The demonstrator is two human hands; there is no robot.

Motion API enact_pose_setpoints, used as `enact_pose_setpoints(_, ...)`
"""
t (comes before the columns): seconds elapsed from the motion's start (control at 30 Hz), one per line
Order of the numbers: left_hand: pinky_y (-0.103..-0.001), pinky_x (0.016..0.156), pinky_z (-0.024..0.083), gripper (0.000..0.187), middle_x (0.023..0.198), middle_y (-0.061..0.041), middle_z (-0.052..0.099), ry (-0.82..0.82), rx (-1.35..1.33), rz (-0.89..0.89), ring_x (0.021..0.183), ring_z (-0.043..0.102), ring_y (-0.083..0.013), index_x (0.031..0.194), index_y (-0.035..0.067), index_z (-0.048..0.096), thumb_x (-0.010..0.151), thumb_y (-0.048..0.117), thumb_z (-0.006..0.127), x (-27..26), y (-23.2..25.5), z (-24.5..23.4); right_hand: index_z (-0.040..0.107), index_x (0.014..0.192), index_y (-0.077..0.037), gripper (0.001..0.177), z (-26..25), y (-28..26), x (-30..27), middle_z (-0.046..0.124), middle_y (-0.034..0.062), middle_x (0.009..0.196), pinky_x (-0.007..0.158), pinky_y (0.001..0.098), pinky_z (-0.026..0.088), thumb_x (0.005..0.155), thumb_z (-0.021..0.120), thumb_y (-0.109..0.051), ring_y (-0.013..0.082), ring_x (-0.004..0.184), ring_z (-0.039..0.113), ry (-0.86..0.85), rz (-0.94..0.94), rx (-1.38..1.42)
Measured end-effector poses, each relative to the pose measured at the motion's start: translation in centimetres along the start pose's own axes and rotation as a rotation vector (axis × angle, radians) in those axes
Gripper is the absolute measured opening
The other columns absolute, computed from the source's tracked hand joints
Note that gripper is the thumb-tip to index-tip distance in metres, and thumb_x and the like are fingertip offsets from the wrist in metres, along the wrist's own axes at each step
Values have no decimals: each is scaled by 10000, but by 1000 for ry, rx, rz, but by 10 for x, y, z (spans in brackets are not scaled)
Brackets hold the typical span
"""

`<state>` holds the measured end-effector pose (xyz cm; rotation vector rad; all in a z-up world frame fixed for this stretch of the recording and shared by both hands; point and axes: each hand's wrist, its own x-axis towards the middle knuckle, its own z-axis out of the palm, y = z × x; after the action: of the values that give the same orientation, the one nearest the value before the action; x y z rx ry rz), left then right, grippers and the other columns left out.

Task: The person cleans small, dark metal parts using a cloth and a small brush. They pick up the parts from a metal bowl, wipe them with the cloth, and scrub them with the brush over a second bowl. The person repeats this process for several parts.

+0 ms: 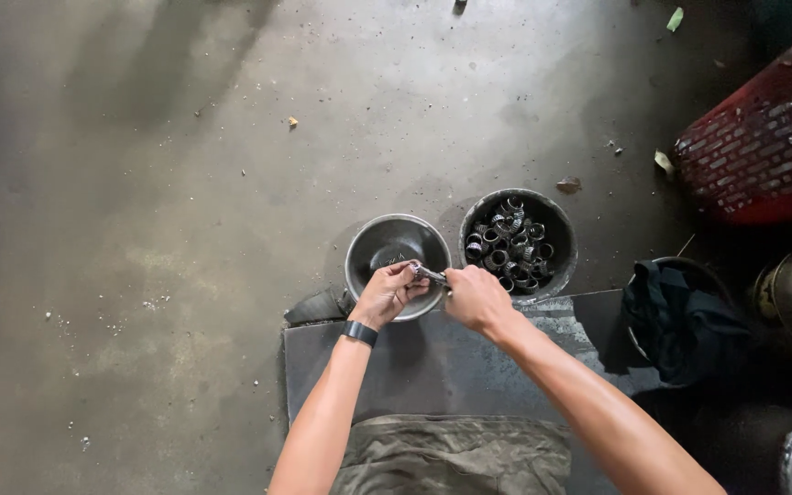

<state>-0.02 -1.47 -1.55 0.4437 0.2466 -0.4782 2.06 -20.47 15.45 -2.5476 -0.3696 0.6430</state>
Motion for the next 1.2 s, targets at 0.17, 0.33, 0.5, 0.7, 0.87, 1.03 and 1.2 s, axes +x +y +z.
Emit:
enact_pose_setpoints(0.17, -399, 908, 637, 258, 1049, -168, 749, 37, 112, 65, 959, 749, -258, 1181, -69, 647, 987, 91, 702, -4, 3, 6, 689, 939, 18, 181, 17, 19, 7, 719, 235, 817, 750, 522, 556, 840, 618, -116, 420, 810, 716, 9, -71, -154)
enact_pose_setpoints(0.33, -385, 877, 632, 287, 1035, -145, 744, -50, 33, 70, 925, 735, -236, 1231, -52, 676, 989, 100, 702, -5, 5, 8, 731, 959, -10, 224, -5, 1, 4, 713, 267, 816, 733, 487, 582, 811, 644, -153, 444, 798, 710, -23, -89, 147)
enact_pose_setpoints(0.5, -402, 883, 631, 283, 1042, -147, 747, 18, 21, 7, 943, 746, -262, 1217, -43, 656, 990, 125, 684, 2, -3, -6, 739, 918, -19, 185, 3, 0, 4, 709, 244, 835, 757, 497, 578, 839, 627, -143, 423, 811, 719, -41, 60, -103)
enact_pose_setpoints(0.7, -422, 932, 635, 271, 1102, -209, 733, 52, 146, 53, 1012, 750, -296, 1211, -75, 652, 996, 90, 660, -6, 10, 15, 640, 1027, 16, 233, 15, 23, 12, 690, 249, 973, 819, 505, 563, 834, 617, -114, 425, 905, 698, 35, -62, -258)
enact_pose_setpoints(0.87, -376, 845, 639, 303, 1141, -129, 761, 285, 569, 120, 995, 772, -263, 1257, -34, 664, 1019, 122, 560, 5, 19, 8, 655, 1002, 9, 224, -11, 23, 15, 688, 231, 1034, 894, 518, 535, 879, 635, -177, 411, 1007, 675, 37, 61, -133)
enact_pose_setpoints(1.03, -386, 792, 608, 226, 937, -191, 769, 464, 1550, 366, 861, 778, -260, 1108, 44, 775, 937, 144, 667, 0, 39, 45, 673, 954, 2, 216, -17, 38, 18, 696, 219, 1001, 880, 537, 525, 825, 647, -169, 428, 991, 667, 160, 17, -81)
enact_pose_setpoints(1.2, -454, 746, 571, 214, 880, -210, 750, 548, 1826, 373, 825, 720, -363, 1020, 72, 833, 862, 135, 704, 6, 41, 45, 672, 901, -1, 187, -20, 45, 24, 689, 234, 944, 875, 538, 522, 838, 641, -174, 436, 965, 669, 172, 24, -84)
